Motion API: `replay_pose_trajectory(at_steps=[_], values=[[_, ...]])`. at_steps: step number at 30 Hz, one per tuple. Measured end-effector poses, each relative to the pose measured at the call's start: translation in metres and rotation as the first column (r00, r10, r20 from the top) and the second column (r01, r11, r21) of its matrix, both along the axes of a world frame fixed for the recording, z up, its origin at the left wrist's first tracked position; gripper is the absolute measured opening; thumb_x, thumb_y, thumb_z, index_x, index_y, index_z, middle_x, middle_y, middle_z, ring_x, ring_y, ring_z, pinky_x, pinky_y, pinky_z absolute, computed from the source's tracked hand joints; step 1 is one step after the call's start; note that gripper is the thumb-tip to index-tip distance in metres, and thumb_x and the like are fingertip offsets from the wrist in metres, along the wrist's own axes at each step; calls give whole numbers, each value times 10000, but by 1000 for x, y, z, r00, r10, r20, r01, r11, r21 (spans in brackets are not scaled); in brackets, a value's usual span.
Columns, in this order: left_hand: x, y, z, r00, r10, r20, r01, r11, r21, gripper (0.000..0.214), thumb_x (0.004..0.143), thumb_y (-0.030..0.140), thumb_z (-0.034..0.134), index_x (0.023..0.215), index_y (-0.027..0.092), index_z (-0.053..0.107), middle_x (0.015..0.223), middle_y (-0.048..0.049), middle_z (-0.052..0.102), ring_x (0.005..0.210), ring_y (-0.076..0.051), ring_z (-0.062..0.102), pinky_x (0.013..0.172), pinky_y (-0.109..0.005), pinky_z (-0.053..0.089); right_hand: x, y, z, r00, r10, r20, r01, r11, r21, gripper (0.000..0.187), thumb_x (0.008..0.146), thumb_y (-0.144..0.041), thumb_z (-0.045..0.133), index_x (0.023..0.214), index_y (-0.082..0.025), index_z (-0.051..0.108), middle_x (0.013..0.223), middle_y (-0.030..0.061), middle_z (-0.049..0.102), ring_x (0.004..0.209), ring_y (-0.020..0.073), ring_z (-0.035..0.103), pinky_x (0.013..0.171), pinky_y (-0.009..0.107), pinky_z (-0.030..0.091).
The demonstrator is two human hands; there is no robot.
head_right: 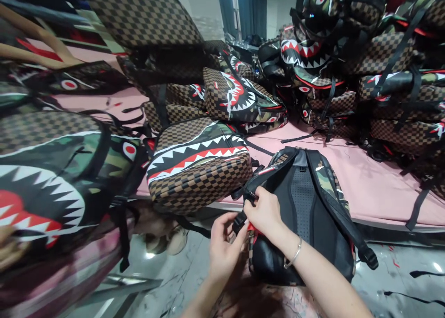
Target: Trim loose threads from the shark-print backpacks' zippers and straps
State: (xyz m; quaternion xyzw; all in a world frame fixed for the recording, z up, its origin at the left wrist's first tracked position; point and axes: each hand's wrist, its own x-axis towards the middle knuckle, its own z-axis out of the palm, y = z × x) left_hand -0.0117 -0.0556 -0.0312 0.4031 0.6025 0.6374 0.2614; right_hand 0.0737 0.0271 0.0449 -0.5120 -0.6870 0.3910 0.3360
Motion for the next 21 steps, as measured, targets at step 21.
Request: replay_pose_trajectory(at_steps=[21], values=[[-24,7,10,355,-141,924,383,924,-6,133,709,141,647,837,108,650,788,-76,709,668,-177,660,638,-292,542,52,-11,-46,919,187,347,-363,747,558,145,893,-192,430,954,-142,551,867,80,579,817,200,511,721,326,432]])
